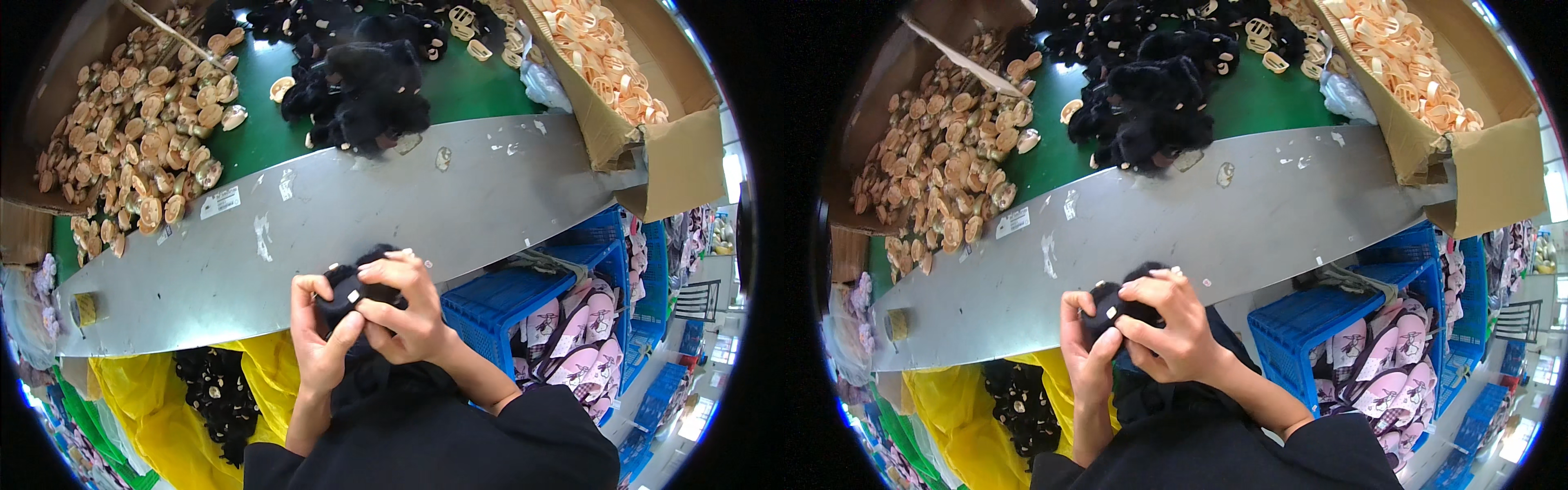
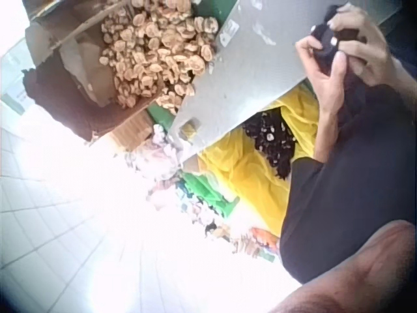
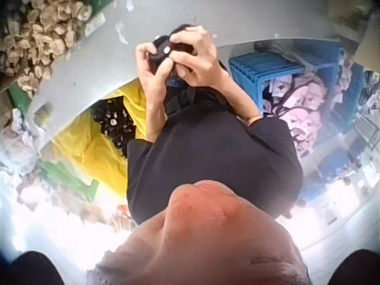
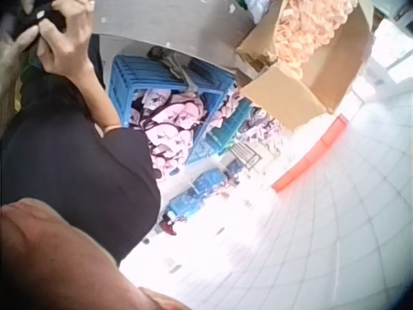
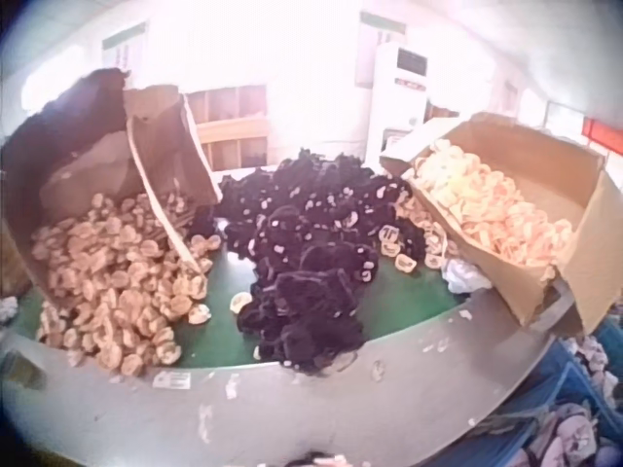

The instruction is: The person repeatedly picks up black hair scrunchies and round plastic clips, inserts the clips into the scrunchies, and places the assembled items on the table. The process is repeated continuously with multiple units.

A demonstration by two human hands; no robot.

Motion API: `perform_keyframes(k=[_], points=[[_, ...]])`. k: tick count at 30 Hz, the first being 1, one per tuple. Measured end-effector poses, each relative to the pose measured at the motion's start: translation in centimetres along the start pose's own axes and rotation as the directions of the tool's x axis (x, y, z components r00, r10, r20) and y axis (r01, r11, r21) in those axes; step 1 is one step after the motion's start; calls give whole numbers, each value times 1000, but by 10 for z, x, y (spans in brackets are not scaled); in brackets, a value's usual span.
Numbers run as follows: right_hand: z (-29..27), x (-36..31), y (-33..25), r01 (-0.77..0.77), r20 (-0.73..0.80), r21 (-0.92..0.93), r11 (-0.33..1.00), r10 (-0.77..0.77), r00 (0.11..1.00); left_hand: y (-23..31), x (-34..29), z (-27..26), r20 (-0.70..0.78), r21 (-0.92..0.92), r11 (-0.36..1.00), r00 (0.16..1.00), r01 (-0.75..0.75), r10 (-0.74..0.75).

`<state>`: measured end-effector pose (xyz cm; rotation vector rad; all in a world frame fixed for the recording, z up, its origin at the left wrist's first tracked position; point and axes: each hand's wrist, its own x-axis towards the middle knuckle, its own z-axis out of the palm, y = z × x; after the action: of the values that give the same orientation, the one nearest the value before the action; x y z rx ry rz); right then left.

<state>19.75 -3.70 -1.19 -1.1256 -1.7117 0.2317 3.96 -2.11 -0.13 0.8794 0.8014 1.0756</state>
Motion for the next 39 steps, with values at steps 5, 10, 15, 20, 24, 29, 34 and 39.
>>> perform_keyframes(k=[5, 10, 15, 20, 24, 29, 34, 39], points=[[-36, 27, 45, 82, 65, 19, 996, -83, 994, 5, 4, -3, -167, 138, 987, 980, -82, 104], [-105, 115, 204, -305, -168, -395, 867, 258, 951, 14, 13, -2, -221, 183, 979, 967, -87, 127], [-144, 174, 361, -396, -226, -755, 523, 360, 905, 15, 10, -5, -280, 193, 980, 954, -56, 109], [-147, 186, 405, -409, -226, -800, 440, 411, 883, 12, 12, -12, -322, 196, 977, 935, -90, 151], [-123, 188, 334, -369, -292, -429, 824, 260, 920, 19, 13, -13, -343, 194, 979, 931, -63, 128], [-90, 141, 149, -561, 118, 255, 788, 550, 827, 13, 17, -10, -291, 246, 969, 954, -3, 77], [-36, 81, 18, -685, 403, 436, 584, 554, 729, 2, 16, -3, -250, 219, 975, 964, -35, 90], [-2, 69, -13, -561, 321, 733, 385, 532, 784, 8, 5, 1, -329, 162, 986, 944, 30, 25]])
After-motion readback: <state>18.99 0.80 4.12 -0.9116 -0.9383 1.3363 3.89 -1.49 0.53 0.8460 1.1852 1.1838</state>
